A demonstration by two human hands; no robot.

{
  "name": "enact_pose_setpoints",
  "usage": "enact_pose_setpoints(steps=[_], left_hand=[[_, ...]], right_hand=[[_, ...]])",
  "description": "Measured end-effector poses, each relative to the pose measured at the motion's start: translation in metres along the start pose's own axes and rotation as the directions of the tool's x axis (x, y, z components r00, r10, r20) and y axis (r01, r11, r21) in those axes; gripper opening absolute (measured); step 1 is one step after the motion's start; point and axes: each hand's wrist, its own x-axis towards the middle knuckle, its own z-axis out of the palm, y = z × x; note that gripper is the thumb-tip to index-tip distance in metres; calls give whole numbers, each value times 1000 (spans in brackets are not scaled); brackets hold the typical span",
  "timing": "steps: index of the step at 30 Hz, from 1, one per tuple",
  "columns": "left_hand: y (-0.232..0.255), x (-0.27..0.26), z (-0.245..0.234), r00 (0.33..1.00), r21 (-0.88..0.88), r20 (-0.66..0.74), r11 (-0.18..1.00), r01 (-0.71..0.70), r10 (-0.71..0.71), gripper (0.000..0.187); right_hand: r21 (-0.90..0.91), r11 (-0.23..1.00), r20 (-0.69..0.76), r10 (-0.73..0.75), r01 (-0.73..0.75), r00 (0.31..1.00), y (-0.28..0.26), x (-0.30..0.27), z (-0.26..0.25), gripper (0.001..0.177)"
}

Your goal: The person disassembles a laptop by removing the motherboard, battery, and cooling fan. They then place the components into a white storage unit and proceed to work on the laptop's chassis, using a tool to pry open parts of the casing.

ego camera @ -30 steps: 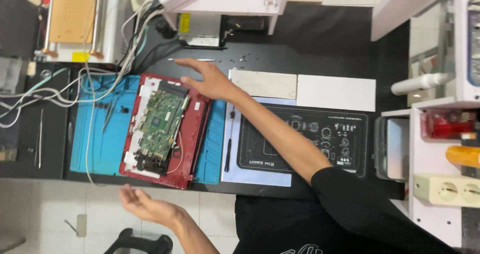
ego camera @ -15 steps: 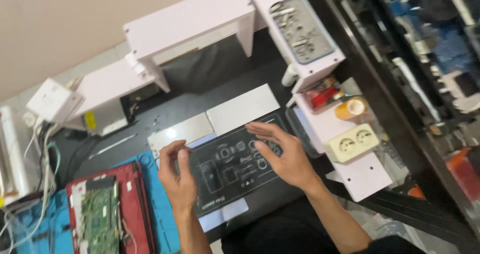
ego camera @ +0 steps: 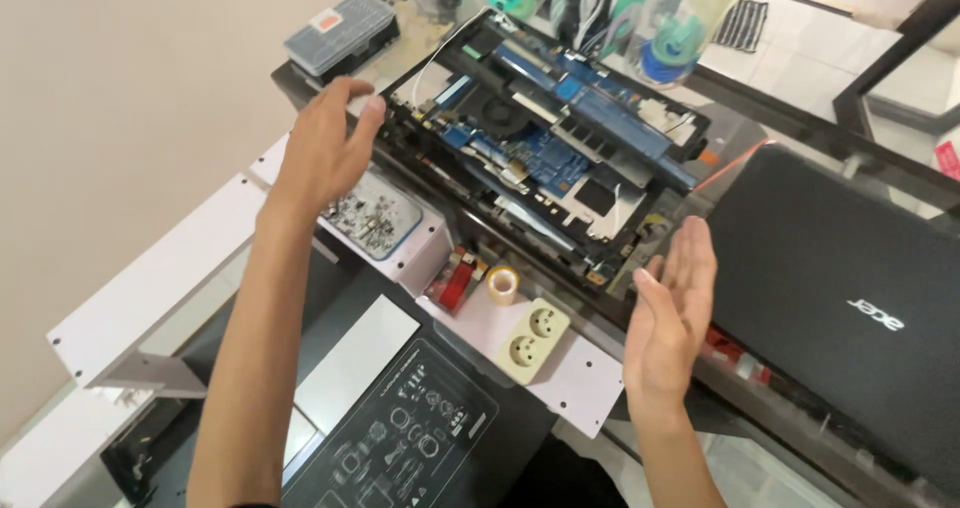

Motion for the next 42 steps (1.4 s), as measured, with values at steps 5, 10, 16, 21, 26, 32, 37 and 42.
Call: enact_pose_setpoints(steps=[5,10,16,21,26,32,37,42], left_hand=[[-85,101,55,960,122,224,982,142,-167,66],[-94,144,81,737,317,447,860,399,-507,98],[-85,145,98,663,360,504,833,420,-553,113],[-65,149,105,629,322,581,855,405,-517,110],[-69,147,106,594,337,560,814,473,-577,107],[-69,150,101,579,349,505,765,541,-640,106],[-84,147,111,607,253,526,791,557,-595,96],[-109,146,120,695,185,548,878,442,-466,90]], right_hand=[[264,945,-64,217,-193,974,42,35,-14,78],[297,936,-85,222,-188,971,37,54,4,80],[414,867,-90,340,-276,936,28,57,7,71],[433,873,-127,307,-226,943,21,60,11,46],[419,870,-162,353,-260,921,26,62,8,44],[261,931,-156,302,-256,940,28,64,14,56],[201,955,-144,249,-218,958,29,61,10,56],[139,970,-117,215,-198,970,29,57,8,59]])
